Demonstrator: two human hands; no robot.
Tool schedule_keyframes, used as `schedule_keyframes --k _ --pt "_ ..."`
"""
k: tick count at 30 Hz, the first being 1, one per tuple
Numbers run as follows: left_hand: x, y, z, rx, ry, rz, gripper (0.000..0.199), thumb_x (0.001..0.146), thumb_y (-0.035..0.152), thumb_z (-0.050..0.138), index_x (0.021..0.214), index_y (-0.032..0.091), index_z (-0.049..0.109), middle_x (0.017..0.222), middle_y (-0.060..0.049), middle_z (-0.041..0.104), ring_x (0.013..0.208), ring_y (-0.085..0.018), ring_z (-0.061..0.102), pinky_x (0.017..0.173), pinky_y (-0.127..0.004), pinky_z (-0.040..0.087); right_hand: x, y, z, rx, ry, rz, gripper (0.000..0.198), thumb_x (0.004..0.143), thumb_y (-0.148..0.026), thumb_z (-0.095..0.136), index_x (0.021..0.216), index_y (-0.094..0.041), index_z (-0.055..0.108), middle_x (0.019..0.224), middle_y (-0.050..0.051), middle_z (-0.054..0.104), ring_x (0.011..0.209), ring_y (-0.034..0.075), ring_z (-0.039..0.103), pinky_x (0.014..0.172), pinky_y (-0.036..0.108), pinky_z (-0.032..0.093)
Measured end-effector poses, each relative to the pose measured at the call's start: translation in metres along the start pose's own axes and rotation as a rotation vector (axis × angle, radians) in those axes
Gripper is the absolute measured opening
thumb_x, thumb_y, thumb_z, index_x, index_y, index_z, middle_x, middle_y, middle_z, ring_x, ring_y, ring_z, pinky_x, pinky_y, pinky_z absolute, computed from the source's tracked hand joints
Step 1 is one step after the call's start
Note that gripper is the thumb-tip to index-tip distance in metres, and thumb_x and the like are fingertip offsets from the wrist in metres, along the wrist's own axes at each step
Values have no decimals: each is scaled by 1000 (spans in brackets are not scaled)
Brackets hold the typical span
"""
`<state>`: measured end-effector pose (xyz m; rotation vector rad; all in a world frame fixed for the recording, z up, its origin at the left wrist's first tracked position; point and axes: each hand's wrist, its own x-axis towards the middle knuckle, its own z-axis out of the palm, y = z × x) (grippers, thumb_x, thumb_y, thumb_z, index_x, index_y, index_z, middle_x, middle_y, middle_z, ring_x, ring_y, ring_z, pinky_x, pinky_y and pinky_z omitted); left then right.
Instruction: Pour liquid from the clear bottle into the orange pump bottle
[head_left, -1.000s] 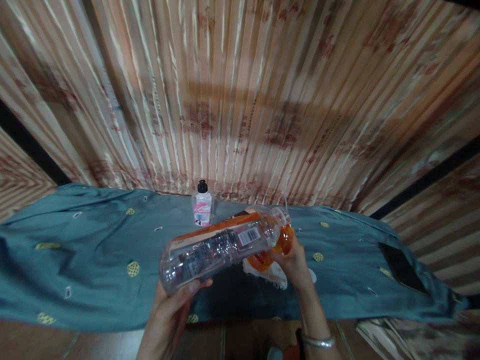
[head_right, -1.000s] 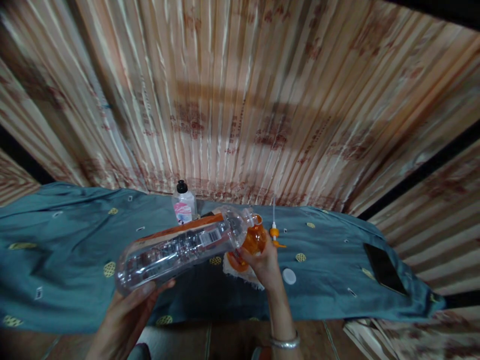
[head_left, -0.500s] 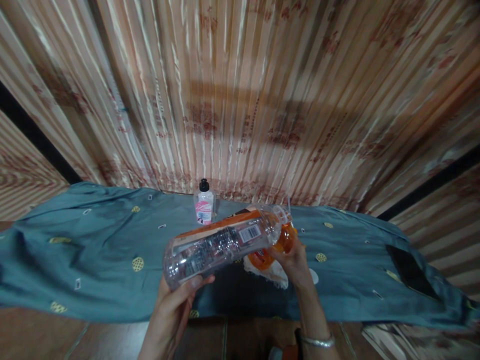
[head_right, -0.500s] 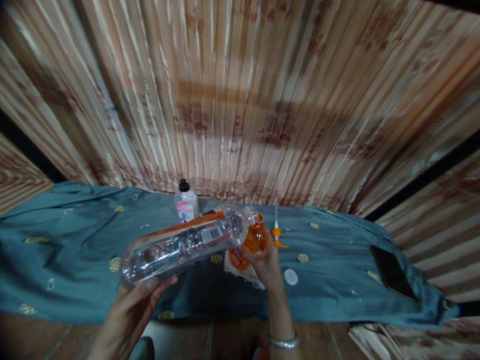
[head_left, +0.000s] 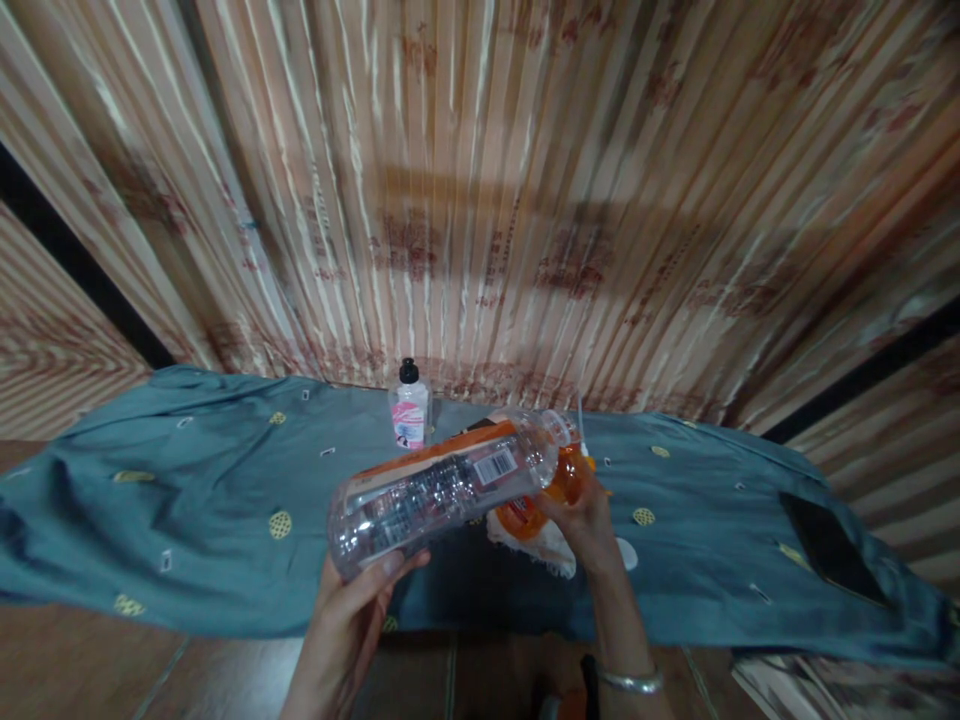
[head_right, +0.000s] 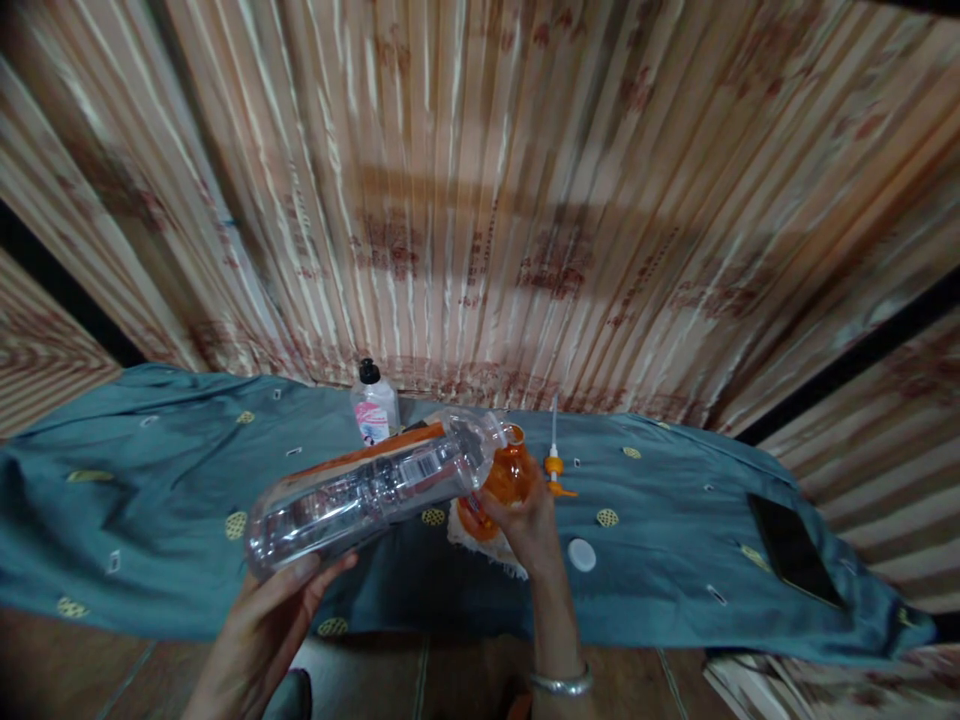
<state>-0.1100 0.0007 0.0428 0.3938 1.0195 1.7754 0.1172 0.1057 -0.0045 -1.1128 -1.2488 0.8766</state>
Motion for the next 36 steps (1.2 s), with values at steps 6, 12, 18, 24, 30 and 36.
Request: schedule_keyframes --k 6,12,18,24,30,36 --pt "-1 1 0 38 -21 1 74 57 24 93 128 24 72 109 -9 80 97 -30 75 68 -32 66 0 0 1 31 -4 22 69 61 -44 93 120 -21 67 110 11 79 102 33 76 93 49 63" --pt "-2 4 3 50 -1 1 78 55 22 92 130 26 72 110 -8 80 97 -31 74 67 -32 65 0 1 -1 -10 19 20 67 62 -45 93 119 -20 67 111 11 78 106 34 74 99 53 59" --pt "-1 3 2 39 -6 -10 76 58 23 92 131 28 70 111 -7 79 98 -30 74 67 -32 65 1 4 -3 22 -2 34 66 61 -42 95 118 -22 67 115 11 78 107 33 74 98 51 60" --pt "1 -1 -3 4 10 -21 71 58 24 93 126 27 73 110 -6 80 96 -30 75 66 -31 66 0 1 1 98 -31 26 64 62 -38 94 118 -24 66 115 9 78 108 32 75 98 48 62" --pt "3 -3 -7 6 19 -36 66 54 27 96 117 25 76 109 -7 81 95 -29 75 66 -32 66 0 -2 3 116 -39 30 62 61 -37 96 115 -25 67 113 8 79 102 30 77 94 46 64" --pt "2 -4 -7 -6 -10 -48 69 57 26 96 122 27 74 113 -6 80 98 -30 75 69 -34 66 1 -1 2 121 -60 31 64 62 -40 96 117 -24 67 115 8 79 108 31 76 98 47 62"
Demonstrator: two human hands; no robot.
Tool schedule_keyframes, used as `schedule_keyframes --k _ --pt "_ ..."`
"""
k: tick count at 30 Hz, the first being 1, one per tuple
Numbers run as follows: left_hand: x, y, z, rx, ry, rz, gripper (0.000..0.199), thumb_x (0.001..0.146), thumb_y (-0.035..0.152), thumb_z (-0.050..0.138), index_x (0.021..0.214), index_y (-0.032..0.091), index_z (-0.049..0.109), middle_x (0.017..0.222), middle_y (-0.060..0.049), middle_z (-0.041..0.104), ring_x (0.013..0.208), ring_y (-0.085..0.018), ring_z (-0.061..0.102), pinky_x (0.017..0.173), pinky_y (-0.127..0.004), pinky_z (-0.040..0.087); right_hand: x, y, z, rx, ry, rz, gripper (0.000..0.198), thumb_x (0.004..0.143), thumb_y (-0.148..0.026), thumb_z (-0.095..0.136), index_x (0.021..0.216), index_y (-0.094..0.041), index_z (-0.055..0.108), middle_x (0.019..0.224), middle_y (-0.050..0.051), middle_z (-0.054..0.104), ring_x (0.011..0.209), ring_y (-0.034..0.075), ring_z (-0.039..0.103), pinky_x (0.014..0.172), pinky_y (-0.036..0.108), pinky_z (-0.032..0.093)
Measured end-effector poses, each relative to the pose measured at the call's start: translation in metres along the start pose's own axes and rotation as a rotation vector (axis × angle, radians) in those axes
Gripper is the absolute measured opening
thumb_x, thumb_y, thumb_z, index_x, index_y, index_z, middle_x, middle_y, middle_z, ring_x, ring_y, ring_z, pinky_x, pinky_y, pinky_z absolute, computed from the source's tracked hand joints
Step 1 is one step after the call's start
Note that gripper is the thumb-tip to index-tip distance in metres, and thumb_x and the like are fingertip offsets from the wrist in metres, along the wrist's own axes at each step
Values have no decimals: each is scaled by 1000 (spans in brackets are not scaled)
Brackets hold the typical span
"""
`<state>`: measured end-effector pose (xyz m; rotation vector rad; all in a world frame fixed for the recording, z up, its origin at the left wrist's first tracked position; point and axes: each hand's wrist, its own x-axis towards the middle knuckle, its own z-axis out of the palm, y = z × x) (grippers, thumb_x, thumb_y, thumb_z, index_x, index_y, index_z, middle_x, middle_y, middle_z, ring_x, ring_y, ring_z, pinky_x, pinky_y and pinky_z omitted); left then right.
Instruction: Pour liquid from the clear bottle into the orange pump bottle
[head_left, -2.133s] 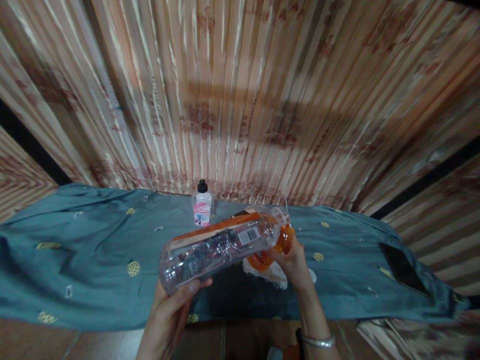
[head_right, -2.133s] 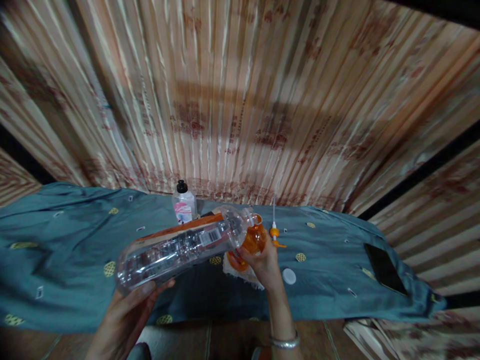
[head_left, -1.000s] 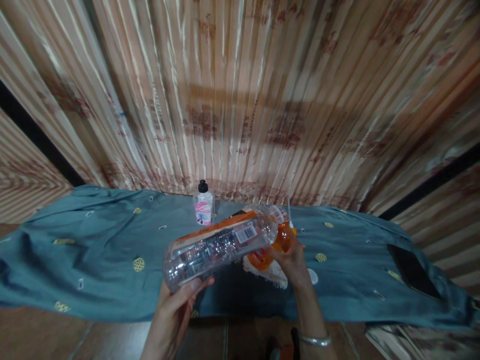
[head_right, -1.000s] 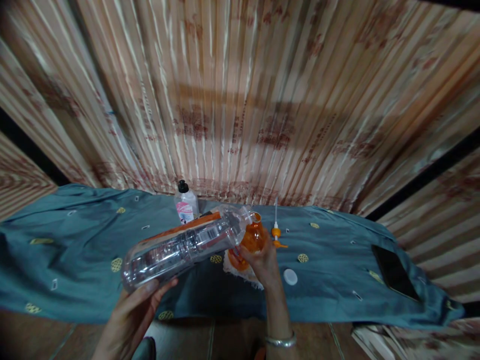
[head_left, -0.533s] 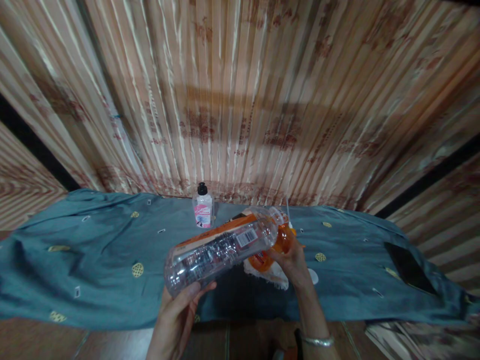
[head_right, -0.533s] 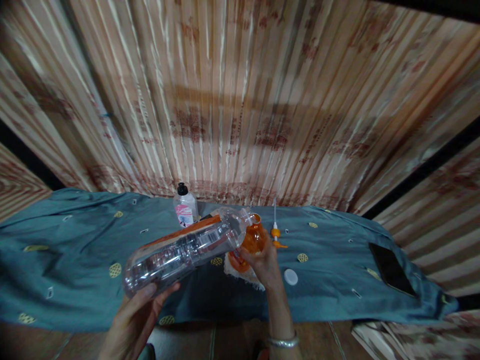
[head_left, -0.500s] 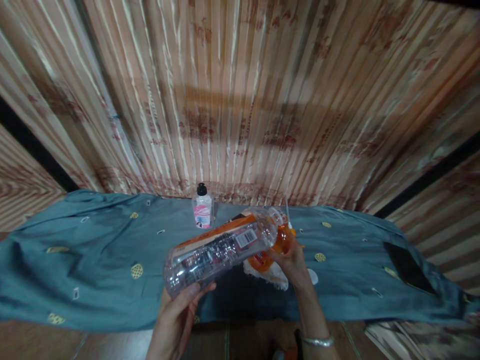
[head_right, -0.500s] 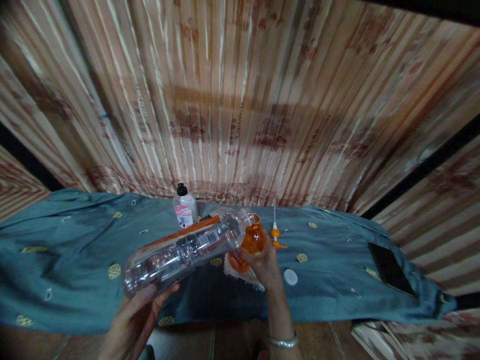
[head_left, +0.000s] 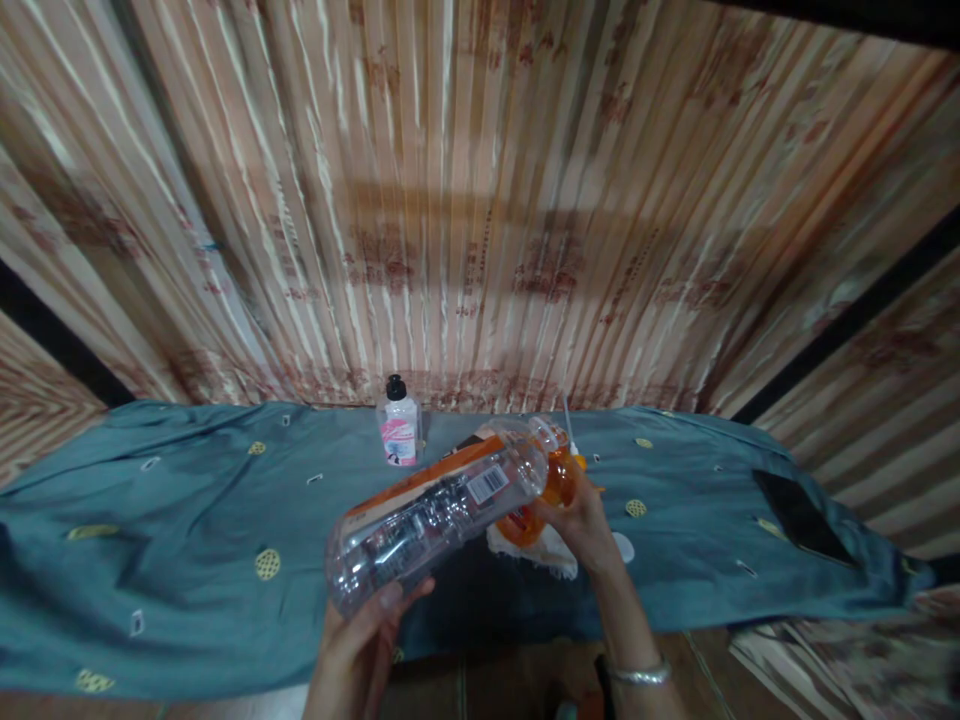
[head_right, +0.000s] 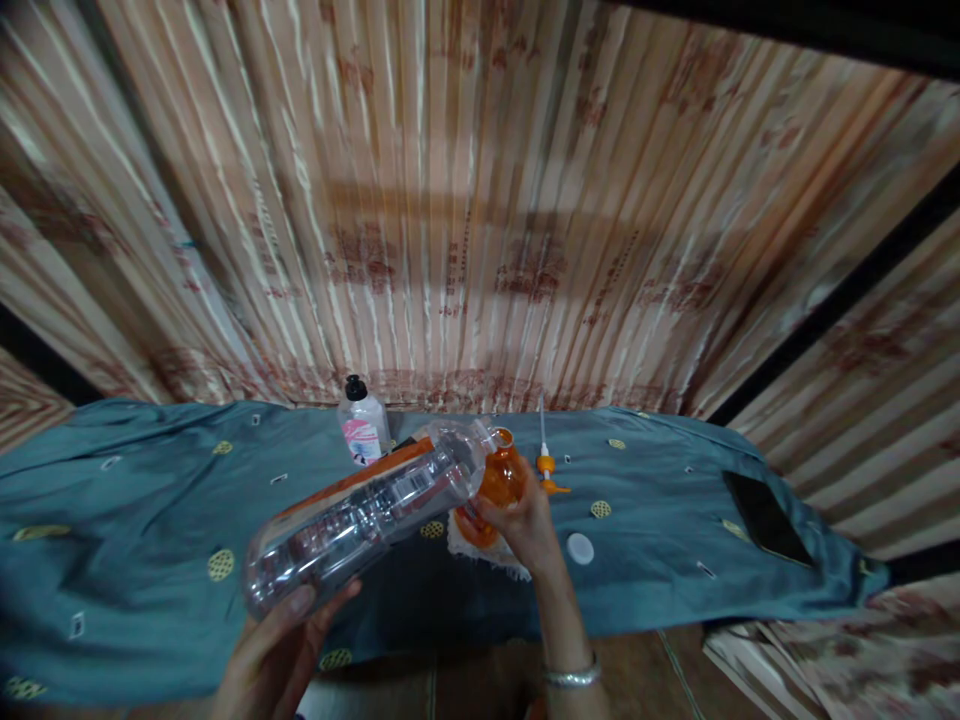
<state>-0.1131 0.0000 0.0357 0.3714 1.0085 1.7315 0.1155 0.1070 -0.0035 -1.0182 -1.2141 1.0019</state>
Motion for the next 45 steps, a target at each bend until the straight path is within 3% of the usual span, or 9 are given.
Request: schedule_keyframes --k 9,16,36,45 --pt "-3 -1 0 38 -38 -20 78 61 27 93 134 30 66 121 -6 78 108 -33 73 75 -36 66 2 0 -1 -39 17 -27 66 63 -44 94 119 -25 65 120 9 78 111 32 76 99 49 62" --pt "1 -4 -5 26 -11 -35 95 53 27 97 140 35 60 129 -5 75 112 -36 72 74 -37 67 0 -1 0 -89 51 -43 65 63 -44 93 118 -24 66 115 9 80 106 32 77 94 47 63" --pt "3 3 -6 48 -14 -20 85 58 33 95 137 31 65 120 -7 79 113 -37 72 73 -36 66 -1 -2 4 -106 64 -43 65 60 -43 95 116 -23 67 112 10 81 101 33 78 90 47 65" --pt "8 1 -9 10 -10 -15 87 56 28 96 137 32 65 121 -6 78 104 -34 75 71 -35 67 -2 -1 3 -99 84 -26 68 58 -44 95 115 -23 66 111 9 81 101 32 78 90 46 65"
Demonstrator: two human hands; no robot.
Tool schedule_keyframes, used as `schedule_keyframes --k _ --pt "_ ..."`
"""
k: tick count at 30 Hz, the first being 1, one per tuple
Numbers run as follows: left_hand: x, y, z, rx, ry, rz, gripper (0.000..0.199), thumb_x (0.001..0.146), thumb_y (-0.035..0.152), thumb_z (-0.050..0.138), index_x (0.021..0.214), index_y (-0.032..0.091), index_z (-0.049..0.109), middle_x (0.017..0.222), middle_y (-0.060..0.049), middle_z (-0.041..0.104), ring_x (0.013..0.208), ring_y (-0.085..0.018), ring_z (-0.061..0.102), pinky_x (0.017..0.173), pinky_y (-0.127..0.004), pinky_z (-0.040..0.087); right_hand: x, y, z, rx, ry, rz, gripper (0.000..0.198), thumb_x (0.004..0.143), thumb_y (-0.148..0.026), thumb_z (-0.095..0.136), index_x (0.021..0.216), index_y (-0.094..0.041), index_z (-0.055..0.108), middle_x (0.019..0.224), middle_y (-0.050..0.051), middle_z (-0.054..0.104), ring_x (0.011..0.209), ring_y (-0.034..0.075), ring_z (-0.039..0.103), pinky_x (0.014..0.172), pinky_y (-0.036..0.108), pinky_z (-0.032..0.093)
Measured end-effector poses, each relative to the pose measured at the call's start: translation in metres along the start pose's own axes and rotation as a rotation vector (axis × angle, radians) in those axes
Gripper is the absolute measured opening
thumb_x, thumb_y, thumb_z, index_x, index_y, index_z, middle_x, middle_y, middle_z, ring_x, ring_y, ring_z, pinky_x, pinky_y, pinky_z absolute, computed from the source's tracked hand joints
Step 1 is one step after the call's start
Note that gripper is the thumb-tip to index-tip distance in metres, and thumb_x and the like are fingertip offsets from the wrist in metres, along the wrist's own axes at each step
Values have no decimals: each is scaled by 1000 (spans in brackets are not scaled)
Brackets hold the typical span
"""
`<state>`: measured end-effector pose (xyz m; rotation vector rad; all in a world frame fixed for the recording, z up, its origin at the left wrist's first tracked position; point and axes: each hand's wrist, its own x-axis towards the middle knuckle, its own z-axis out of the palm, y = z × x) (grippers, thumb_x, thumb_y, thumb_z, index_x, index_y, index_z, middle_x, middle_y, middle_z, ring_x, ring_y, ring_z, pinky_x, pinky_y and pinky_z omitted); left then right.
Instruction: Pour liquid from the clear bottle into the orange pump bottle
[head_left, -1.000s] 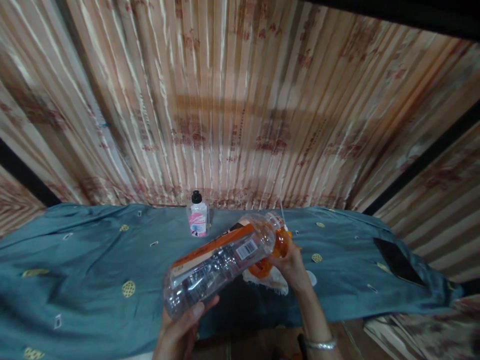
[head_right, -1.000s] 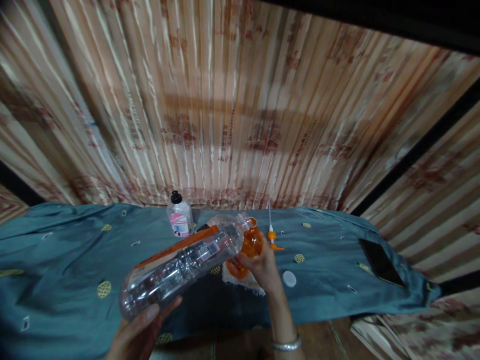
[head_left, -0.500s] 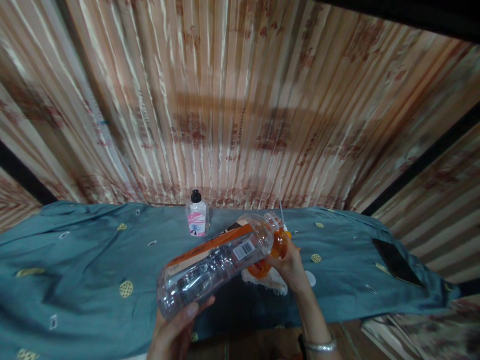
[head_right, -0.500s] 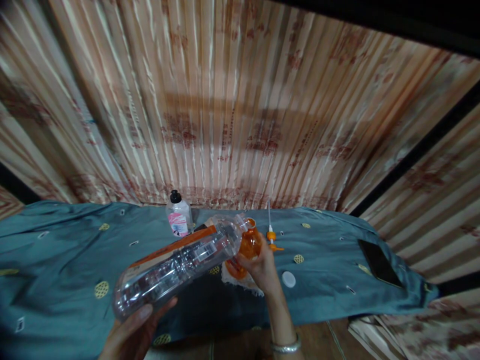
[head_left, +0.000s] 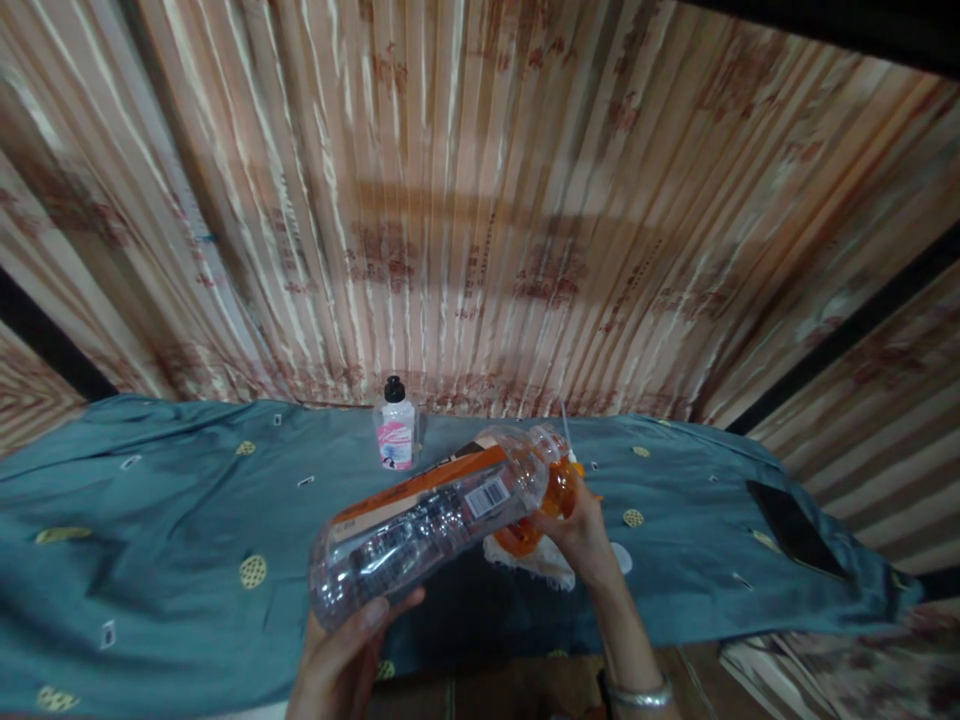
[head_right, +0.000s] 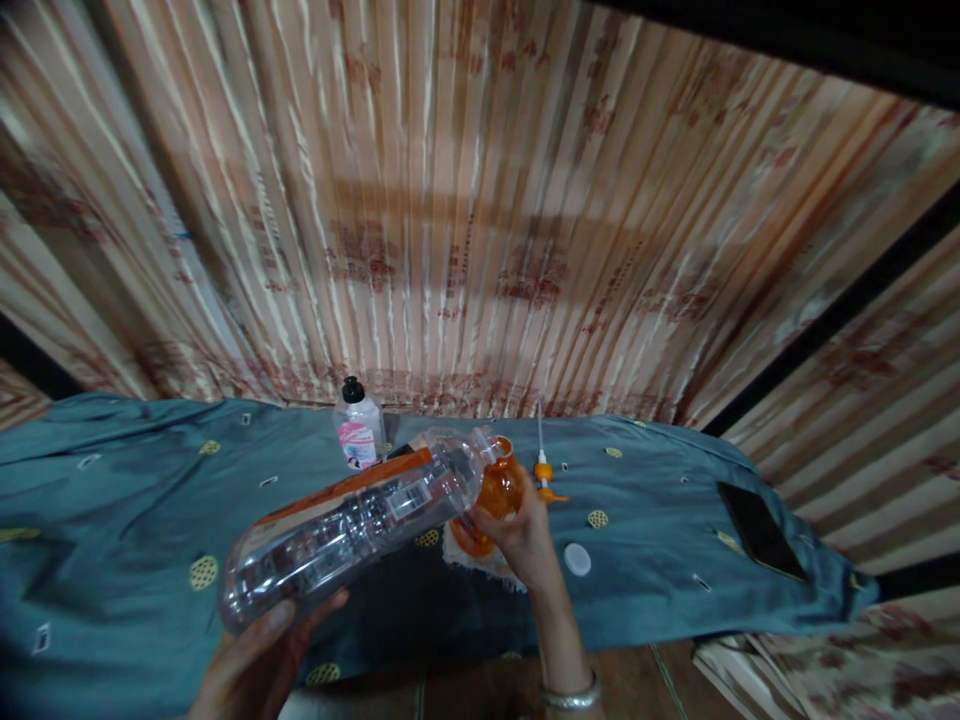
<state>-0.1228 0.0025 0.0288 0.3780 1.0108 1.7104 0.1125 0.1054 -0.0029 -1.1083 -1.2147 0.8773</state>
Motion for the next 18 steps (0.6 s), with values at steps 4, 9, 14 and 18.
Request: schedule_keyframes --k 4,9,14,18 --pt "0 0 1 -1 -7 12 91 57 28 95 141 33 61 122 -6 78 104 -34 75 71 -36 67 0 1 -2 -35 3 -14 66 59 -45 95 115 -22 67 114 10 80 104 32 77 95 48 63" --pt "1 2 3 5 -6 17 94 54 26 95 141 34 59 125 -6 77 104 -35 75 70 -36 66 0 -1 -2 -41 -16 -22 66 62 -49 93 117 -23 66 113 10 80 102 31 78 90 45 65" --pt "2 3 5 9 -30 34 90 55 28 96 138 31 63 121 -8 78 101 -34 76 67 -34 66 -1 -5 -2 -78 -7 -29 64 62 -50 93 114 -23 67 111 9 81 101 31 78 89 44 65" --pt "3 4 5 9 -51 41 90 54 28 97 138 29 63 121 -9 78 101 -35 75 67 -34 66 -1 -6 -2 -30 -27 -6 65 62 -45 94 115 -23 65 110 9 80 100 31 78 89 45 64"
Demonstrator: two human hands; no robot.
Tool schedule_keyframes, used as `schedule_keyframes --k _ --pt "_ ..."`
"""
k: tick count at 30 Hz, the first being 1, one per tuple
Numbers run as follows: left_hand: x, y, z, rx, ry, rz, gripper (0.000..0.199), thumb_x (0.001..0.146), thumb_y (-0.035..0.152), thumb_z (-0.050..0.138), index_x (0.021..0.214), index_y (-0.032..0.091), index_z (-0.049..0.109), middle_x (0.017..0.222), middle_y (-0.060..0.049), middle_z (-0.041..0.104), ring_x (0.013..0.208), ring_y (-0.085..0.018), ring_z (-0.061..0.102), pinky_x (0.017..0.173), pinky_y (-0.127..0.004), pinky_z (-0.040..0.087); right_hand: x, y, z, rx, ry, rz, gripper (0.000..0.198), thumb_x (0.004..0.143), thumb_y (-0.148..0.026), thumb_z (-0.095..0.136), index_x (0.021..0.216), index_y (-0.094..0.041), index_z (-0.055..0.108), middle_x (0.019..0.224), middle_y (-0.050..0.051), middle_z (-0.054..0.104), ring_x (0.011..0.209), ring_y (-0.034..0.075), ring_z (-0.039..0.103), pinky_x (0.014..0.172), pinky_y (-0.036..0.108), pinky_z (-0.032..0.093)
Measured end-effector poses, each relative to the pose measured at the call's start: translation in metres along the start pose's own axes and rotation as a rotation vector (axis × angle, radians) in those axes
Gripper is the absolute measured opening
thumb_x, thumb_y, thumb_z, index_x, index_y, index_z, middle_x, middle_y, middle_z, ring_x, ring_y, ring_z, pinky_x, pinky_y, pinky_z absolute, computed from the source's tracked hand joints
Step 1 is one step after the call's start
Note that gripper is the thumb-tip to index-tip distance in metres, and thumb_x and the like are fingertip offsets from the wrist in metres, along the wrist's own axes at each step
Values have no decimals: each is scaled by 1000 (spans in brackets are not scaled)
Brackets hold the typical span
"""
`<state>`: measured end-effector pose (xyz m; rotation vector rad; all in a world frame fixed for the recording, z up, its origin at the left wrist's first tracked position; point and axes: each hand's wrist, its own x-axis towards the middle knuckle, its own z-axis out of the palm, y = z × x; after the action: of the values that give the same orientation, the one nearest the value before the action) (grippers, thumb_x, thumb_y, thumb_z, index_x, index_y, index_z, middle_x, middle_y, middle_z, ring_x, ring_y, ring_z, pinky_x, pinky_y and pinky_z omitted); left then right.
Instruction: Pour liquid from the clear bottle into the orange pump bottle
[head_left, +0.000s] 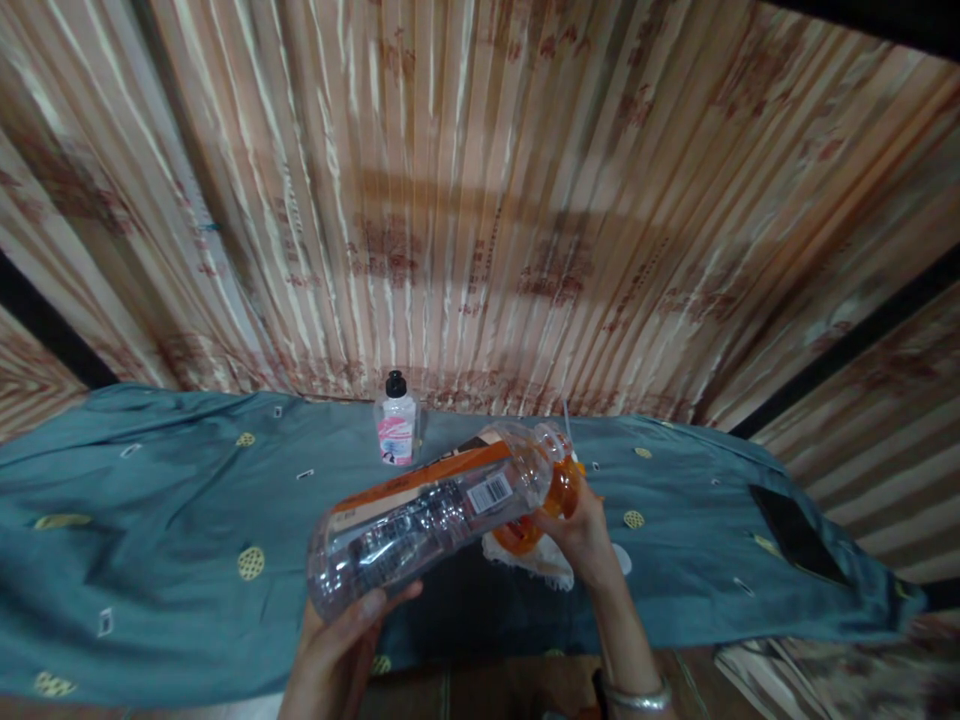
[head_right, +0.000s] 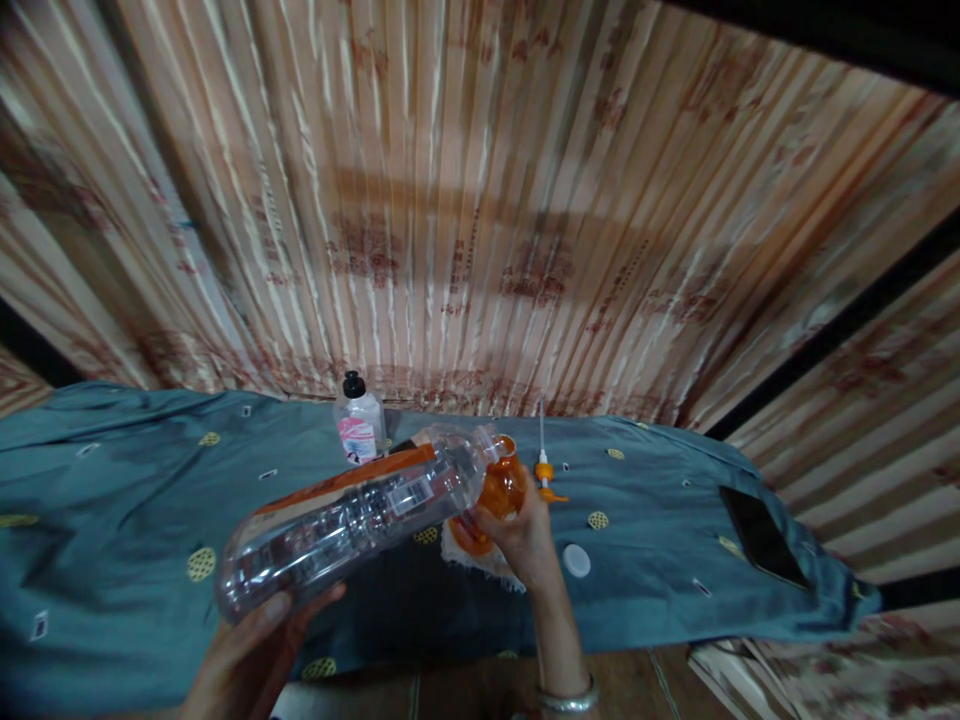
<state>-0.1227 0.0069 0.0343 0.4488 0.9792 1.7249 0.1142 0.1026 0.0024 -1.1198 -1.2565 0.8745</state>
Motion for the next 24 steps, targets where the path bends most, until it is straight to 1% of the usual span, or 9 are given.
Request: schedule_keyframes --k 7,11,17,21,24 --pt "0 -1 -1 -5 33 -11 86 55 28 97 135 31 65 119 -7 78 99 -33 76 67 -33 67 0 2 0 40 -18 19 60 62 -39 94 113 -24 65 110 8 80 101 30 78 90 44 64" --pt "1 -2 -3 -6 37 -5 89 54 27 98 136 32 64 123 -6 76 101 -33 75 66 -34 68 0 0 0 67 -16 16 60 62 -36 94 114 -24 65 112 9 80 103 31 77 91 45 64" --pt "1 -1 -4 4 36 -11 93 54 28 98 139 32 62 124 -7 76 103 -34 74 67 -36 68 1 0 1 31 -6 7 64 61 -39 94 115 -23 65 112 9 80 101 31 78 89 42 65" --pt "0 -1 -3 8 41 -7 97 53 28 98 142 33 59 123 -6 76 102 -33 74 67 -36 68 1 3 1 31 -9 -4 65 62 -43 94 117 -22 65 113 10 80 101 31 78 89 43 65" --pt "-1 0 -2 12 46 -12 97 54 29 98 142 32 60 123 -7 76 103 -33 74 68 -35 67 1 4 0 33 -9 -1 67 62 -44 94 118 -22 65 113 10 80 102 32 78 90 44 65"
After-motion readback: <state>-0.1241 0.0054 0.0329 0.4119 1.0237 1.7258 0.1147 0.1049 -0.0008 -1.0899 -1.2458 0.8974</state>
